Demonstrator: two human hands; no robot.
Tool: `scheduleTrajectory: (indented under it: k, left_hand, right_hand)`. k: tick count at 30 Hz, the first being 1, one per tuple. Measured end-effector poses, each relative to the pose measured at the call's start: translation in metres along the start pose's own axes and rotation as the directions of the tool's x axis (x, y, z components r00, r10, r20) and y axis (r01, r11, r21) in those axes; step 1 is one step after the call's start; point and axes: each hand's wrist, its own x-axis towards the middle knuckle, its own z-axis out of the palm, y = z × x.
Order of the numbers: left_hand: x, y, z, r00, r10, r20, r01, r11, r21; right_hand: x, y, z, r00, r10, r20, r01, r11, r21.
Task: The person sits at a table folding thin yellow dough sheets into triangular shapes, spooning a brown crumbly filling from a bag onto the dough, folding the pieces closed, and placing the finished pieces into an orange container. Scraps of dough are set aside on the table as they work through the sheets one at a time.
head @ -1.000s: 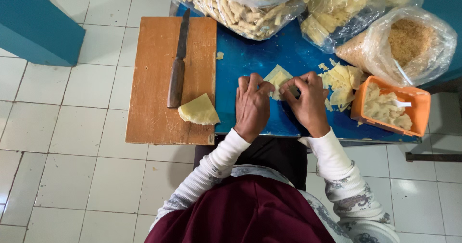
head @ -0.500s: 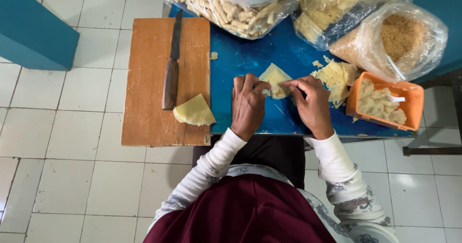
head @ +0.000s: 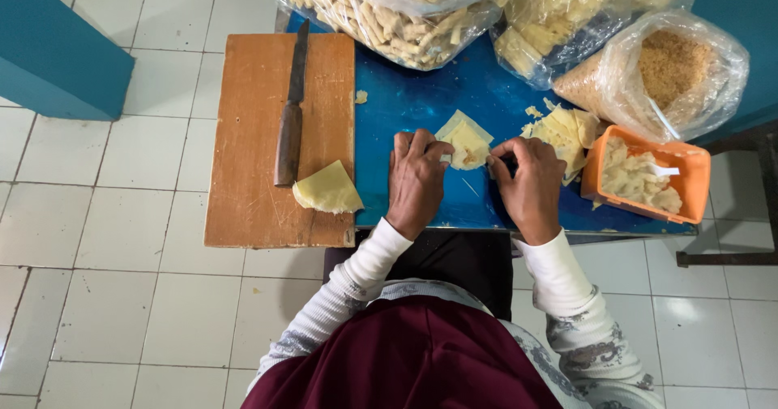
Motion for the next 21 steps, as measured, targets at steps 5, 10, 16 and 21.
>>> scheduleTrajectory:
  k: [5, 10, 16, 21]
  left_hand:
    - [0.001, 0.000, 0.000, 0.999, 0.038, 0.008, -0.038, 0.999, 0.007]
    - [0.002, 0.000, 0.000, 0.998, 0.060, 0.011, -0.060, 0.996, 0.061]
    - [0.005, -0.001, -0.002, 0.996, 0.088, 0.025, -0.090, 0.993, 0.080]
    - [0.007, 0.001, -0.004, 0.992, 0.116, 0.059, -0.122, 0.987, 0.103]
  right_hand:
    - [0.006, -0.003, -0.001, 0.997, 0.006, 0.076, -0.034, 0.929, 0.370]
    - [0.004, -0.003, -0.002, 0.989, -0.137, 0.061, 0.118, 0.963, 0.243]
    - [-0.002, 0.003, -0.002, 0.974, -0.209, 0.081, 0.202, 0.975, 0.091]
    - [0.002, 0.009, 0.000, 0.948, -0.312, 0.060, 0.312, 0.950, 0.003]
